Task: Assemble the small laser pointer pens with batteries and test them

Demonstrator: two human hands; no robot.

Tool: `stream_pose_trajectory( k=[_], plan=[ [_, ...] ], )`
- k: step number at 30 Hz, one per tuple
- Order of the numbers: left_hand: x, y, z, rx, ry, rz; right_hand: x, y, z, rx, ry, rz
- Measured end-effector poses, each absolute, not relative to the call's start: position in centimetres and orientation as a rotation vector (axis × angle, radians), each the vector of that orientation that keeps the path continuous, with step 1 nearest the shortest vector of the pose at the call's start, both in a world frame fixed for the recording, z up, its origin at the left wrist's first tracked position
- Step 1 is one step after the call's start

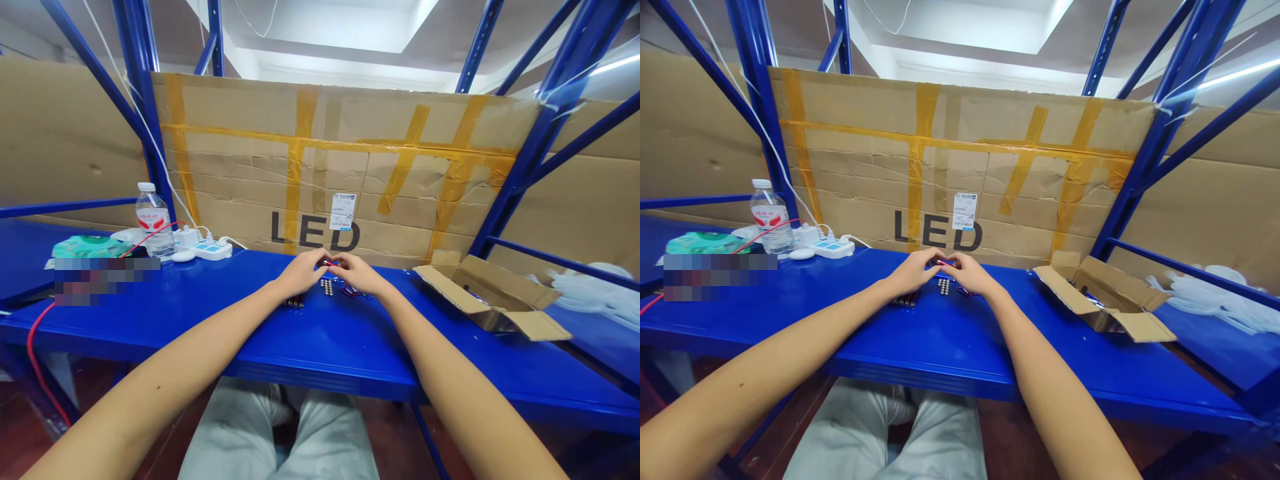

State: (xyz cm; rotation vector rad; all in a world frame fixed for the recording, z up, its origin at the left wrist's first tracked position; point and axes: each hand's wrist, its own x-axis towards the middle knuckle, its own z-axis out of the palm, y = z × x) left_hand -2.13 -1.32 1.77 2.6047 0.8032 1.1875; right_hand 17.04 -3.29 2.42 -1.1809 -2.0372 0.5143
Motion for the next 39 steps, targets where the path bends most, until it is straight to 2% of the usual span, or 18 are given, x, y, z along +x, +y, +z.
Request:
stream_pose_trajectory(
  k=[5, 19, 29, 39],
  plan=[
    [-2.6, -0.9, 2.1, 2.625, 0.926, 1.203, 17.6, -2.9, 2.1, -1.100, -1.911, 0.690],
    [-2.9, -0.1, 1.6, 2.466, 0.998, 1.209, 18.1, -1.8, 1.8, -1.214, -1.912, 0.404],
    [-3.0, 0.0, 1.5, 2.374, 0.881, 1.208, 18.2, -2.4, 2.4, -1.435, -1.911, 0.425],
    [-2.8, 2.4, 2.0, 2.125, 0.816, 1.074, 18.3, -1.7, 1.3, -1.328, -1.944, 0.195]
  ],
)
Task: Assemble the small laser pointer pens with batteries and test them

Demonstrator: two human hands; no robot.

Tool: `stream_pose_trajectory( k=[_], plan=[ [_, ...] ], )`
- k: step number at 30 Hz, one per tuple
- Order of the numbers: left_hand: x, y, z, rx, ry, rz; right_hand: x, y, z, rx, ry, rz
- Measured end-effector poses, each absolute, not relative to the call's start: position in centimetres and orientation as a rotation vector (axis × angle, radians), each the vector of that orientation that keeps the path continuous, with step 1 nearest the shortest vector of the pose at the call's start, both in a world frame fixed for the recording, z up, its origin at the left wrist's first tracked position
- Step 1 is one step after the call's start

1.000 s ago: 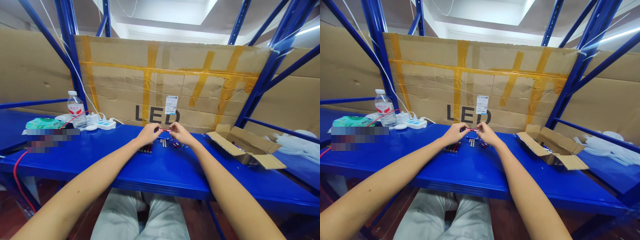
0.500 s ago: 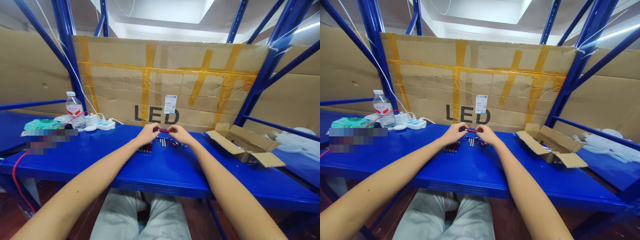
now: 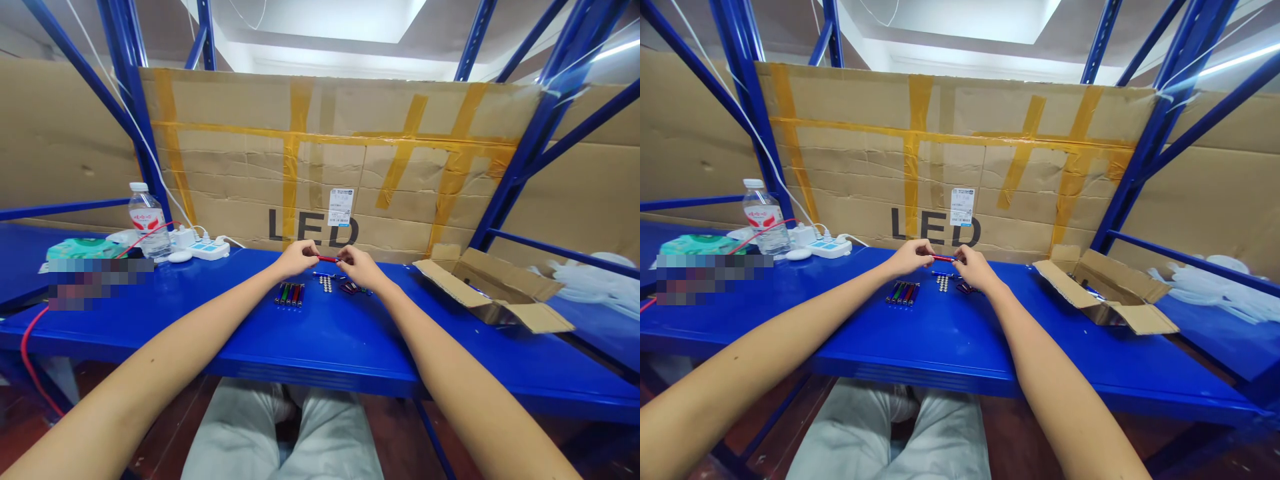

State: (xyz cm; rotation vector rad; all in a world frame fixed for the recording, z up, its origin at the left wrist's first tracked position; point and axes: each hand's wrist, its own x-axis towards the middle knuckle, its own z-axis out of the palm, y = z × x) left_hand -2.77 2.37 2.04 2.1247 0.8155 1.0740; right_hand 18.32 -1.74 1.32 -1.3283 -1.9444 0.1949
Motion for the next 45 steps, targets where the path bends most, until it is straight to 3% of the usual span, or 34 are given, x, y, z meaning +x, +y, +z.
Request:
stream_pose_trajectory(
  k=[14, 45],
  plan=[
    [-1.4, 6.7, -0.1, 2.314, 1.042, 0.868, 19.4, 1.1, -0.7, -1.556, -2.177, 0.008],
    [-1.3, 6.8, -0.5, 2.354, 0.991, 0.742, 19.3, 0.1, 0.1, -1.604, -2.224, 0.166]
  ],
)
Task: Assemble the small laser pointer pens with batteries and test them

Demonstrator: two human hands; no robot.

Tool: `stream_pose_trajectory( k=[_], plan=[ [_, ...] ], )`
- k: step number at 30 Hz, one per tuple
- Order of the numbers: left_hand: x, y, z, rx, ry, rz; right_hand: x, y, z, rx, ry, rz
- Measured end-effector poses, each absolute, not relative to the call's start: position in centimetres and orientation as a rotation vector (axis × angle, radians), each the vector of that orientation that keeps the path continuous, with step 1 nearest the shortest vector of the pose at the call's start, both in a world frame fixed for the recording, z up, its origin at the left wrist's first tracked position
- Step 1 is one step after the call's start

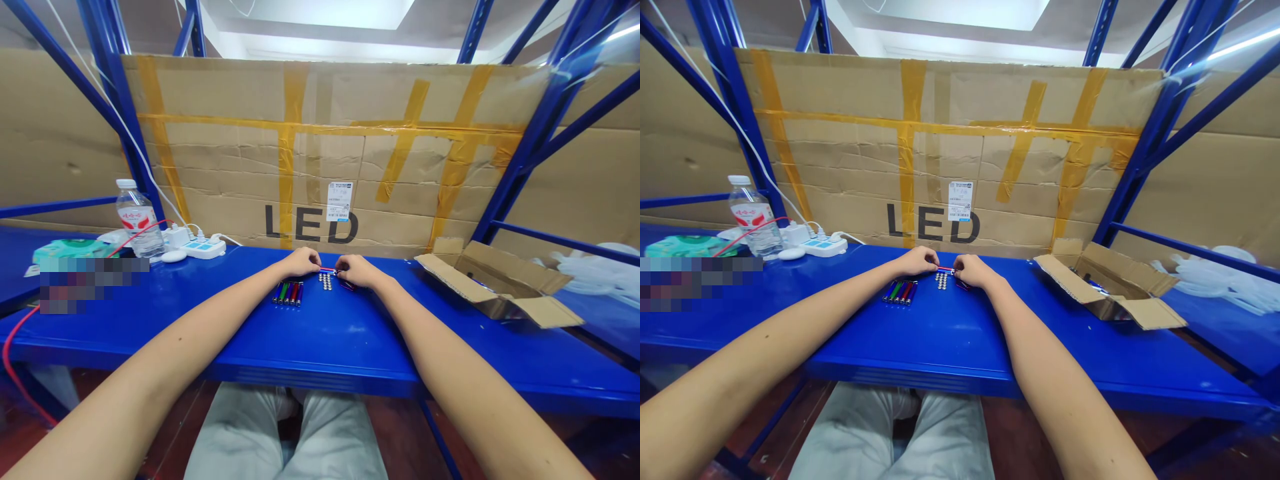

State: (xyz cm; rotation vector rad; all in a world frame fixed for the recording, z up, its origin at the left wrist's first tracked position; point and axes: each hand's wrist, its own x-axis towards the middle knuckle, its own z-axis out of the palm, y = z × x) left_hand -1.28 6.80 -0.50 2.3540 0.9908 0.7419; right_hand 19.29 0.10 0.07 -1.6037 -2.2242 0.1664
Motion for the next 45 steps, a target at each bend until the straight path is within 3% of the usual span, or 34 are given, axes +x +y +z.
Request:
stream_pose_trajectory(
  k=[31, 35, 39, 45],
  plan=[
    [-4.1, 6.0, 1.9, 2.498, 1.070, 0.694, 19.5, 0.4, 0.1, -1.520, -2.137, 0.097],
    [-6.2, 4.5, 4.1, 2.501, 0.926, 0.457, 17.8, -2.2, 1.5, -1.319, -2.174, 0.084],
    [-6.9, 3.4, 4.8, 2.498, 0.917, 0.243, 14.3, -5.5, 2.7, -1.121, -2.410, 0.321],
    [-6.3, 3.5, 3.7, 2.513, 0.925, 0.090, 11.4, -6.7, 2.2, -1.089, -2.592, 0.213]
  ],
)
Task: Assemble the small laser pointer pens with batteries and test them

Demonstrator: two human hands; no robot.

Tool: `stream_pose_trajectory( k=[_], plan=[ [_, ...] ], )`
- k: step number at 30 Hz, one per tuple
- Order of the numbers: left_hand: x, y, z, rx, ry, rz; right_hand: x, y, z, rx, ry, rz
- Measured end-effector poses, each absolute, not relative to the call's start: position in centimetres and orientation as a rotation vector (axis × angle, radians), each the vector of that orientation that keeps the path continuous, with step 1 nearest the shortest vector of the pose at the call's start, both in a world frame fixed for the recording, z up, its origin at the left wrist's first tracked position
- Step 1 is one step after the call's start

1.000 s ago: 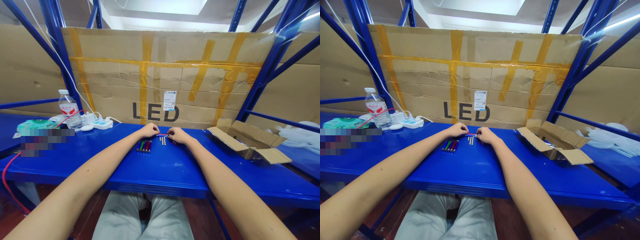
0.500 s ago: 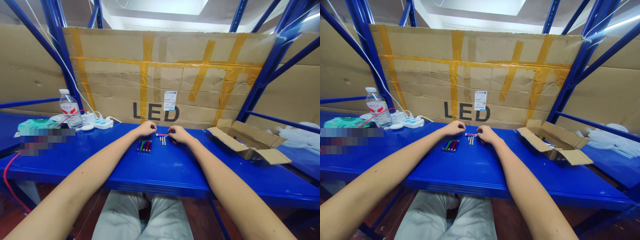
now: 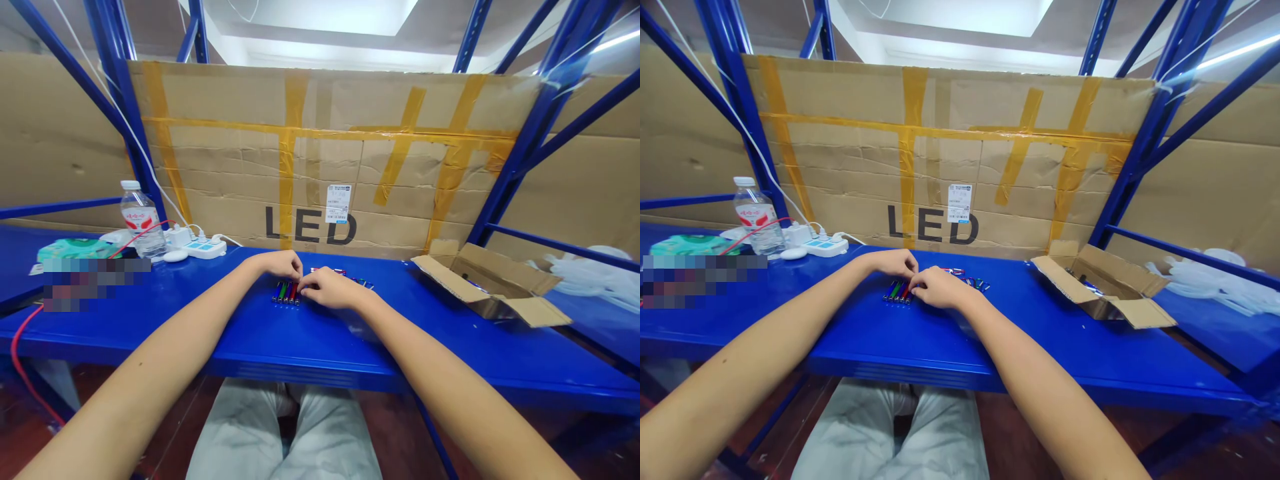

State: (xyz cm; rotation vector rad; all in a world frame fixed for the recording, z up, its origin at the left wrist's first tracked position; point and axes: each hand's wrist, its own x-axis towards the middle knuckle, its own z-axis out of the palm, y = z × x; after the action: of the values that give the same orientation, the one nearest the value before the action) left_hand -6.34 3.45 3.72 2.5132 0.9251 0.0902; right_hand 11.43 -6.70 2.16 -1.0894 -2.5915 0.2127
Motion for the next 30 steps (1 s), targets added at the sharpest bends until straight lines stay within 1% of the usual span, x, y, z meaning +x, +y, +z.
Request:
stream_pose_trajectory(
  k=[8, 13, 17, 20, 22, 23, 27, 30],
  plan=[
    [-6.2, 4.1, 3.2, 2.485, 1.002, 0.166, 11.6, -6.3, 1.9, -1.125, -2.609, 0.188],
    [-6.1, 3.7, 3.2, 2.473, 0.939, 0.185, 11.9, -6.8, 2.5, -1.289, -2.640, 0.350],
    [-5.7, 3.0, 3.3, 2.544, 0.927, 0.200, 13.0, -6.9, 3.4, -1.451, -2.640, 0.414],
    [-5.2, 2.0, 3.6, 2.655, 0.987, 0.224, 15.0, -6.7, 4.8, -1.401, -2.650, 0.597],
    [-4.6, 1.2, 3.7, 2.700, 0.974, 0.208, 16.8, -6.3, 5.5, -1.409, -2.503, 0.664],
    [-4.2, 0.8, 3.7, 2.712, 0.943, 0.209, 17.6, -6.0, 5.7, -1.444, -2.407, 0.631],
    [-2.7, 0.2, 3.0, 2.714, 0.787, 0.370, 19.6, -4.1, 4.9, -1.575, -2.031, 0.224],
    [-2.0, 0.5, 2.2, 2.802, 0.756, 0.495, 19.7, -3.1, 3.7, -1.640, -1.950, 0.118]
  ],
)
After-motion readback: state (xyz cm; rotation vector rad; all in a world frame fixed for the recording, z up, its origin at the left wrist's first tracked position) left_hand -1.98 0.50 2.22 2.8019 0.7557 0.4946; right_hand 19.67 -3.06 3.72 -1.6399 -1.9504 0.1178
